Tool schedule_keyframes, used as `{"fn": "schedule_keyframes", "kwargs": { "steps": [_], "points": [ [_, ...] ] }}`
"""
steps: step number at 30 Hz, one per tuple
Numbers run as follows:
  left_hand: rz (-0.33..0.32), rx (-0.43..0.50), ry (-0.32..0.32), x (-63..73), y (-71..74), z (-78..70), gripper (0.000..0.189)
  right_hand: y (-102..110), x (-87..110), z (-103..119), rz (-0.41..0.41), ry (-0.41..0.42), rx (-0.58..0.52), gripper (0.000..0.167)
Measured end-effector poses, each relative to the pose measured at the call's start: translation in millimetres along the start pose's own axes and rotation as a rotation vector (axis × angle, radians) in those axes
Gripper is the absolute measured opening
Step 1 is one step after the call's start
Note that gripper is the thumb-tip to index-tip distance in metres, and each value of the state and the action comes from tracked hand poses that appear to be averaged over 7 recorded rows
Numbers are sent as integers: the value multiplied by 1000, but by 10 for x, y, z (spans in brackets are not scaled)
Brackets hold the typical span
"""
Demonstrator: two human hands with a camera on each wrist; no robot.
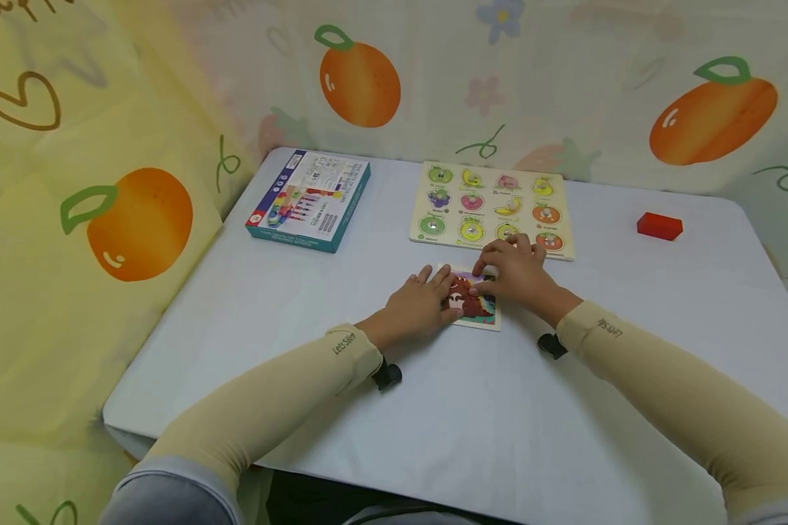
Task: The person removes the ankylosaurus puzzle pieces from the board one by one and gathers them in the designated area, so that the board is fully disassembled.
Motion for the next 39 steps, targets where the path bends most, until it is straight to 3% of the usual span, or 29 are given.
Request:
{"fn": "schedule_keyframes", "kwargs": {
  "steps": [6,18,24,28,33,39],
  "points": [
    [0,2,1,15,17,-10,76,-5,5,3,-38,-7,45,28],
    [-7,-26,6,11,4,-49,76,13,-121,-66,139,-86,-103,31],
    [-12,-35,-2,6,7,-60,76,26,-88,-48,169,-60,-120,23],
    [-25,-27,2,-18,-4,-33,76,25,-59,-29,116,-5,-94,21],
    [-16,-11,-2,-42,-21,-7,77,14,3,-24,2,-17,10,28],
    [-20,-10,4,-50,-19,5,77,29,39,12,-52,10,60,28]
  ]
}}
Point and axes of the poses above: each hand's wrist, its own x-axis away from the middle knuckle, its own y-axis out of the back of the hand, z = x × y, the point moved 2 cm from there along -x, towards the middle knuckle, and after that the axes turned 13 degrees about z, right-handed, at the moved point
